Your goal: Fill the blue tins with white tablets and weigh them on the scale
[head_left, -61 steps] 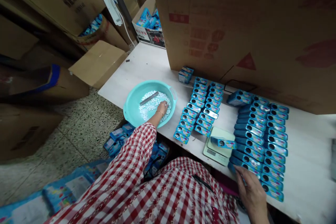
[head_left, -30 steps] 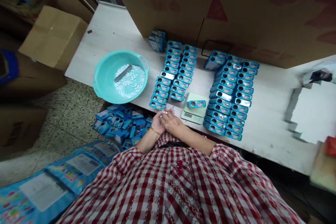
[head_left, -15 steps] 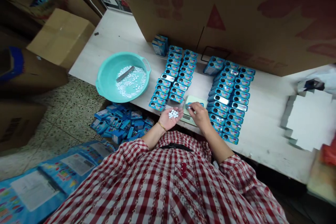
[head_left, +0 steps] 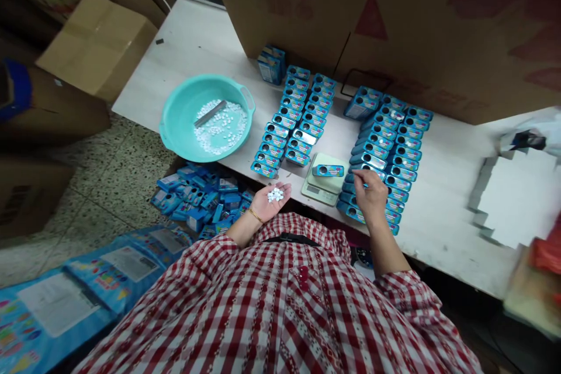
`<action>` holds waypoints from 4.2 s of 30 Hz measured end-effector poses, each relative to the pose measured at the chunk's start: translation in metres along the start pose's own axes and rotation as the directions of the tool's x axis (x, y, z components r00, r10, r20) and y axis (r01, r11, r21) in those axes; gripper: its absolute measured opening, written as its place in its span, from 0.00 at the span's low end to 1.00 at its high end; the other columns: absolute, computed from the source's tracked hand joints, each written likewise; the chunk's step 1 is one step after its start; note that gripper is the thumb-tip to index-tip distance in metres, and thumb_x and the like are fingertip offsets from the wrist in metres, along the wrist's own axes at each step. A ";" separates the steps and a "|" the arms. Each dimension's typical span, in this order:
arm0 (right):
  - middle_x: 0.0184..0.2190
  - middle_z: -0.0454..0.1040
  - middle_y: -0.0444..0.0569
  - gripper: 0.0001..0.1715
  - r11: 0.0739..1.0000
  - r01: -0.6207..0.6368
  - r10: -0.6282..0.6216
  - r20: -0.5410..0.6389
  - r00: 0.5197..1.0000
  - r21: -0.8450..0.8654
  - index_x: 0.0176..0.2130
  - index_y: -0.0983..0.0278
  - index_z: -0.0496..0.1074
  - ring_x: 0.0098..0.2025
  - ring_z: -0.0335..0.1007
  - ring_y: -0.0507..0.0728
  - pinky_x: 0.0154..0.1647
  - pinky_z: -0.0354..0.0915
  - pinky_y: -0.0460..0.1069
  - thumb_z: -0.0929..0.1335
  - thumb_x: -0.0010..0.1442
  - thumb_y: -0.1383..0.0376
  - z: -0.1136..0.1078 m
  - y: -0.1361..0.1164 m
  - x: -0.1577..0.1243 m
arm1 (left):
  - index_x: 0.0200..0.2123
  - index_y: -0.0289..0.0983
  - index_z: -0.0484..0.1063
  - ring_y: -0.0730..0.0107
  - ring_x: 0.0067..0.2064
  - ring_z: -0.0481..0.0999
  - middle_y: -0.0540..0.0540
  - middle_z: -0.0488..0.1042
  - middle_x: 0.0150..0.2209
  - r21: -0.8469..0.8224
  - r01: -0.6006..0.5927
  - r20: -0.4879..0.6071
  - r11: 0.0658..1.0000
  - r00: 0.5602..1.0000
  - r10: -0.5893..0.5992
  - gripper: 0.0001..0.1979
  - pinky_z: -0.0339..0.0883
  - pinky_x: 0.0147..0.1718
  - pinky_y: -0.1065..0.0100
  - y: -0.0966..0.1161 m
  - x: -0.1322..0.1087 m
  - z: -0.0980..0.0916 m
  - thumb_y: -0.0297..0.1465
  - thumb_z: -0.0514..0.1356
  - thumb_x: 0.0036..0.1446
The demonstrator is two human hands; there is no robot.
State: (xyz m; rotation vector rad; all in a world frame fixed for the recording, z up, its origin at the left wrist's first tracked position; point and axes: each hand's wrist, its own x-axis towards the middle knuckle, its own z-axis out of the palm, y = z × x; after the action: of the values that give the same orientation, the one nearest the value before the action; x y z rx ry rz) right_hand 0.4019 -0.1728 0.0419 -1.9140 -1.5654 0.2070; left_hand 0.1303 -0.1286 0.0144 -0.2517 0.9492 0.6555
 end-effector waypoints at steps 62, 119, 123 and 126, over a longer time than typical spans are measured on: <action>0.43 0.68 0.56 0.16 0.913 0.404 -0.339 0.660 0.670 0.058 0.45 0.69 0.66 0.44 0.62 0.58 0.44 0.64 0.51 0.60 0.57 0.72 0.054 -0.108 -0.054 | 0.38 0.28 0.71 0.74 0.29 0.74 0.42 0.75 0.30 0.082 0.171 0.071 0.982 0.982 -0.177 0.14 0.67 0.31 0.72 -0.030 -0.002 -0.003 0.26 0.47 0.58; 0.51 0.61 0.54 0.26 0.968 0.188 -0.124 0.337 0.933 -0.165 0.52 0.63 0.61 0.50 0.57 0.62 0.49 0.58 0.57 0.63 0.54 0.61 0.036 0.013 0.010 | 0.38 0.28 0.70 0.63 0.45 0.72 0.37 0.74 0.40 0.025 -0.081 -0.074 0.996 0.994 0.083 0.11 0.68 0.43 0.66 0.015 -0.013 -0.041 0.23 0.52 0.52; 0.42 0.67 0.53 0.20 0.952 0.243 -0.148 0.414 0.898 -0.186 0.48 0.65 0.64 0.43 0.59 0.60 0.45 0.60 0.55 0.62 0.56 0.62 0.040 -0.005 0.012 | 0.37 0.28 0.70 0.63 0.44 0.73 0.37 0.74 0.39 0.007 -0.082 -0.089 0.997 0.993 0.082 0.10 0.68 0.42 0.66 0.018 -0.016 -0.040 0.23 0.52 0.52; 0.41 0.67 0.54 0.20 0.945 0.284 -0.182 0.465 0.866 -0.160 0.48 0.65 0.64 0.42 0.59 0.60 0.43 0.61 0.54 0.62 0.57 0.61 0.056 -0.032 0.012 | 0.37 0.28 0.70 0.63 0.44 0.73 0.37 0.74 0.39 -0.008 -0.077 -0.091 0.997 0.993 0.076 0.10 0.68 0.42 0.66 0.020 -0.016 -0.039 0.23 0.52 0.52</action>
State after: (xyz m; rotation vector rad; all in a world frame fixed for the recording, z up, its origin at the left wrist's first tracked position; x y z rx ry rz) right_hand 0.3510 -0.1384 0.0200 -1.9067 -2.1962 0.4011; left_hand 0.0852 -0.1378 0.0073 -0.2578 1.0462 0.7251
